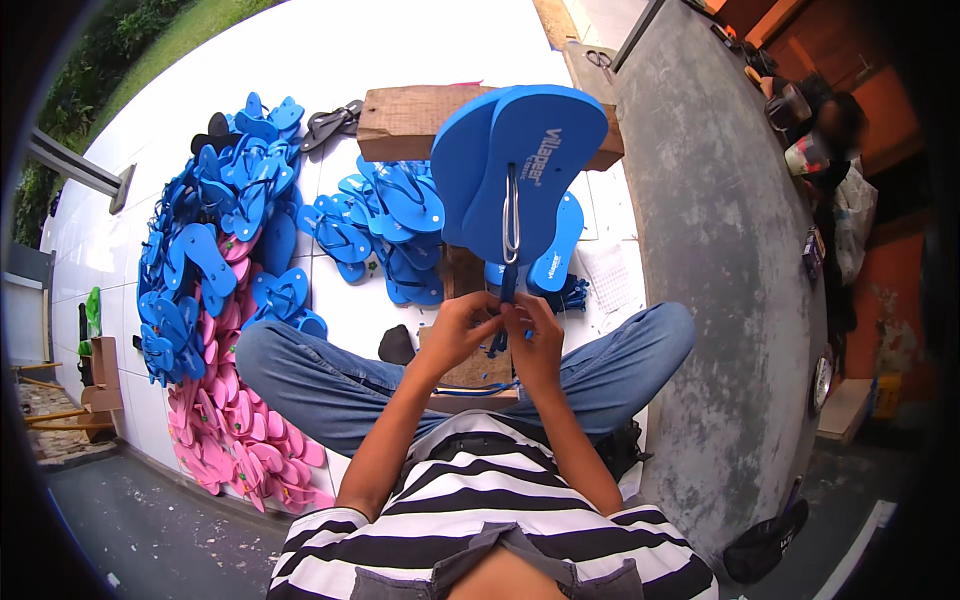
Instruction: The person assembles flip-flops by hand and with a manual insertion tool, threading straps through pre-cut holes in the soles and securing them.
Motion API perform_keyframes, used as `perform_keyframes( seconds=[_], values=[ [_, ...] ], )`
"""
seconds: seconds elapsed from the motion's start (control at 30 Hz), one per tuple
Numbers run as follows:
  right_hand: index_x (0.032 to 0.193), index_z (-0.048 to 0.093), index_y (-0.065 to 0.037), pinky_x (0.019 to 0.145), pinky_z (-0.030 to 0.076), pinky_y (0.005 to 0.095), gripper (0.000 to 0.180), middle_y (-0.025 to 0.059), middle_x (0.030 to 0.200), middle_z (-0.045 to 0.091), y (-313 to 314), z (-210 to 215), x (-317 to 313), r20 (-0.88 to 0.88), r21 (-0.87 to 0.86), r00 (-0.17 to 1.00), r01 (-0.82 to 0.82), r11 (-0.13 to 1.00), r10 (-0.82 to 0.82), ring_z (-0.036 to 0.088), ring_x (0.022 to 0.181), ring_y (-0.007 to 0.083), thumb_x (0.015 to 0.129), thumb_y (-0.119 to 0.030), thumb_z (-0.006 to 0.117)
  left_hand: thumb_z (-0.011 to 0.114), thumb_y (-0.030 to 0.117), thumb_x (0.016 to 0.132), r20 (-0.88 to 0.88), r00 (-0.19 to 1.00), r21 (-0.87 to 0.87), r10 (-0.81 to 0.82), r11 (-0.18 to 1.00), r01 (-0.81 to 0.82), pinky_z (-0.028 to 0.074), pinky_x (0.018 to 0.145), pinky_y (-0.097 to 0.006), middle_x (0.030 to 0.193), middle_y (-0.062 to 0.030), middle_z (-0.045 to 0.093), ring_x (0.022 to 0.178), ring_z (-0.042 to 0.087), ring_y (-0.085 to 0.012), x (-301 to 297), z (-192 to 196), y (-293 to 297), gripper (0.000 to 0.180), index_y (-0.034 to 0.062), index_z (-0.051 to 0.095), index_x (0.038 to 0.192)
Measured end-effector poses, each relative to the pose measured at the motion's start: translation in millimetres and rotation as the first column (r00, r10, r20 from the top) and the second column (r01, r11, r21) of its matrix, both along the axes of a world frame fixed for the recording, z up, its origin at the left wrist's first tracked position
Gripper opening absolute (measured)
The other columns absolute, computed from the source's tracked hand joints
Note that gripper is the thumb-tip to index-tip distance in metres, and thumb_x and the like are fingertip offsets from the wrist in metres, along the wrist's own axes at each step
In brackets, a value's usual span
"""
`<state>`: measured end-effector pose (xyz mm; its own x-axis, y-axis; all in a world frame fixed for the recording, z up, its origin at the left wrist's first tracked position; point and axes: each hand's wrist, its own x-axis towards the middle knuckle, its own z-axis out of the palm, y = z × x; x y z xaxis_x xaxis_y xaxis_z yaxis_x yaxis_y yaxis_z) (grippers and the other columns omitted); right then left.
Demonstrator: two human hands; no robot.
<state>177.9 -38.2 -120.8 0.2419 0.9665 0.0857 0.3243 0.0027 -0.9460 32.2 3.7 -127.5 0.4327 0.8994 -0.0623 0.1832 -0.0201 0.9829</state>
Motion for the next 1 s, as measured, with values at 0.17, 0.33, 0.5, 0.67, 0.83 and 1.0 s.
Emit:
perform_keyframes(
  seconds=[0.17,0.33,0.5,0.67,0.83,1.0],
  values=[
    [0.105,0.063,0.001,0.067,0.053,0.0296,0.020,0.0103,0.088,0.067,5,5,10,-0.024,-0.032,0.998,-0.065,0.997,0.064,0.068,0.078,0.0187,0.092,-0.014,0.067,0.073,0.014,0.086,-0.156,0.988,0.035,0.016,0.999,-0.011,0.046,0.059,-0.026,0.080,-0.0074,0.069,0.065,0.062,-0.0146,-21,17,-10,0.019,0.0016,0.070,0.100],
    [0.104,0.064,-0.002,0.061,0.043,0.0222,0.019,0.0005,0.079,0.061,0,14,42,-0.255,-0.164,0.965,-0.102,0.981,0.058,0.055,0.068,0.0064,0.093,-0.017,0.068,0.072,0.009,0.087,-0.003,0.933,0.154,0.361,0.922,-0.356,0.045,0.061,-0.024,0.083,-0.0049,0.069,0.069,0.061,-0.0098,-63,-10,-16,0.014,0.0019,0.072,0.099],
    [0.104,0.066,-0.002,0.061,0.043,0.0225,0.022,0.0020,0.075,0.061,-8,31,69,-0.112,-0.238,0.984,-0.163,0.958,0.140,0.052,0.066,0.0067,0.092,-0.020,0.068,0.071,-0.001,0.085,0.382,0.815,0.155,0.435,0.839,-0.521,0.047,0.066,-0.019,0.097,-0.0091,0.066,0.084,0.061,-0.0088,-80,24,-4,0.011,0.0006,0.069,0.096],
    [0.105,0.067,0.000,0.064,0.047,0.0278,0.023,0.0076,0.077,0.066,-4,55,56,-0.039,-0.253,0.947,-0.319,0.913,0.320,0.059,0.066,0.0139,0.092,-0.019,0.067,0.068,0.006,0.089,0.427,0.879,0.248,0.212,0.907,-0.339,0.050,0.076,-0.026,0.101,-0.0102,0.065,0.089,0.063,-0.0146,-50,52,5,0.014,0.0013,0.065,0.102],
    [0.109,0.067,-0.001,0.080,0.050,0.0328,0.023,0.0135,0.101,0.068,-1,72,45,0.284,-0.104,0.910,-0.285,0.953,0.303,0.066,0.092,0.0229,0.094,-0.018,0.064,0.057,0.011,0.098,0.642,0.753,-0.011,0.146,0.983,-0.182,0.047,0.075,-0.029,0.088,-0.0088,0.063,0.080,0.060,-0.0148,-12,60,0,0.015,0.0015,0.052,0.108],
    [0.112,0.067,-0.002,0.092,0.047,0.0346,0.024,0.0117,0.117,0.063,10,98,31,-0.119,0.115,0.964,-0.223,0.968,0.236,0.060,0.108,0.0231,0.095,-0.019,0.062,0.058,0.015,0.099,0.635,0.768,-0.158,0.088,0.987,0.018,0.045,0.068,-0.025,0.080,-0.0049,0.060,0.071,0.057,-0.0105,5,68,-4,0.018,-0.0012,0.054,0.108]
  ],
)
